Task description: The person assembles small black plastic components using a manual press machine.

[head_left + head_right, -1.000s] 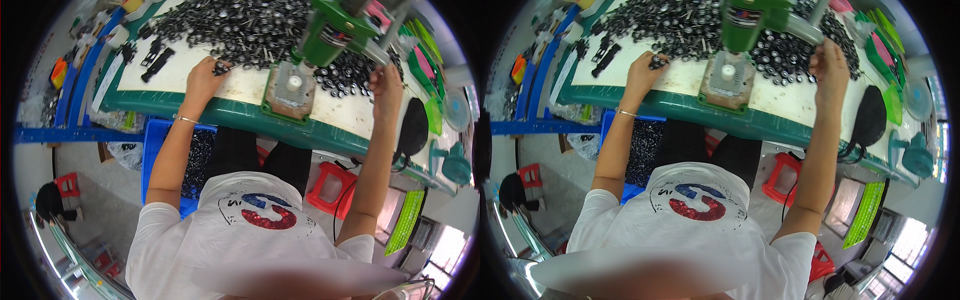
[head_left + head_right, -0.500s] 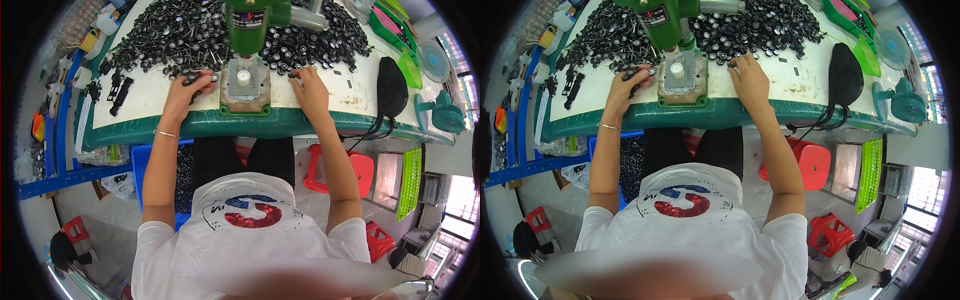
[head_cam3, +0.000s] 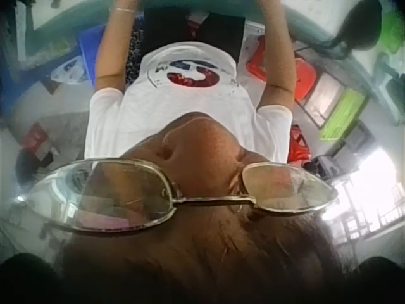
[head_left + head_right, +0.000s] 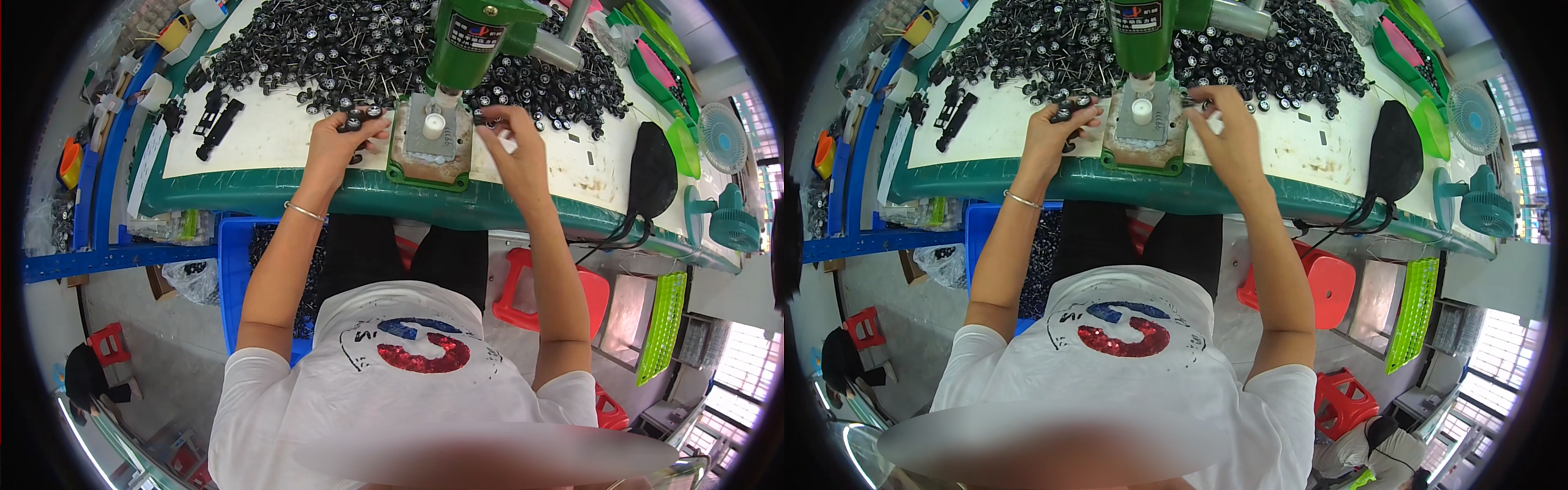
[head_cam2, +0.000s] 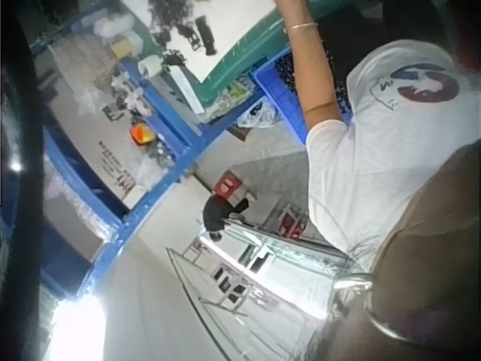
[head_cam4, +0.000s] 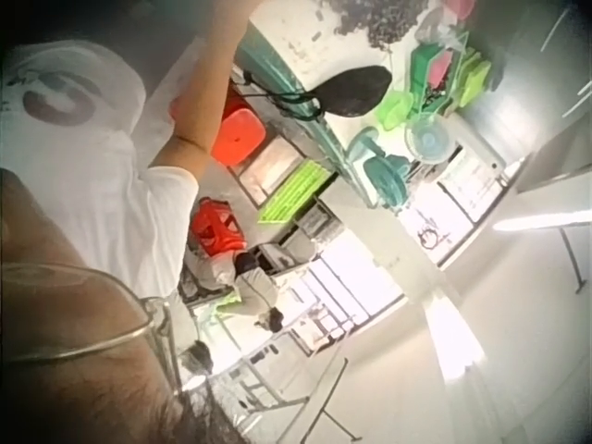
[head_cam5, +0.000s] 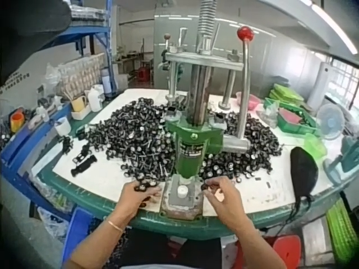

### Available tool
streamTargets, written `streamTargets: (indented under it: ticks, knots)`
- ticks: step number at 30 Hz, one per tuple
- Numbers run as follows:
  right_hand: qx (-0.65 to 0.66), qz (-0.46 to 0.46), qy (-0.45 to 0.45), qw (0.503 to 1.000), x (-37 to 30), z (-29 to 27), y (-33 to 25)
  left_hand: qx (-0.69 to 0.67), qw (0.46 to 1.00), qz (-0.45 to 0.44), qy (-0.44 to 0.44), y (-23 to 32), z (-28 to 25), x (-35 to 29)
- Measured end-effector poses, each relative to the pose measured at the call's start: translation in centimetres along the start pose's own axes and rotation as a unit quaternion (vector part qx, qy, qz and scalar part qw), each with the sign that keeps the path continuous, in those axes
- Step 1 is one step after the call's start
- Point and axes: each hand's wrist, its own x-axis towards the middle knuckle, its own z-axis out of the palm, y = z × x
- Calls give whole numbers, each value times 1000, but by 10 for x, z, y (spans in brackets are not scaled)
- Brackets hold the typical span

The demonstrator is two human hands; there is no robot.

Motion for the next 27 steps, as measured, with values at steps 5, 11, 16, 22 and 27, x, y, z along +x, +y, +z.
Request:
streamTargets:
  ticks: [5, 11, 16, 22, 27]
  knots:
    - [92, 4, -58, 994, 12, 29, -29, -88, 995, 28, -23, 24, 10, -11]
    - [61, 58, -54, 995, 11, 39, -20, -49, 998, 38, -18, 33, 16, -12]
    - [1, 63, -82, 995, 15, 39, -27, 1, 996, 86, -11, 41, 31, -11]
    - [109, 53, -83, 989, 5, 27, -7, 95, 989, 109, -25, 40, 43, -11]
    - [209, 118, 33, 970, 19, -9, -9, 146, 978, 142, -32, 52, 54, -14]
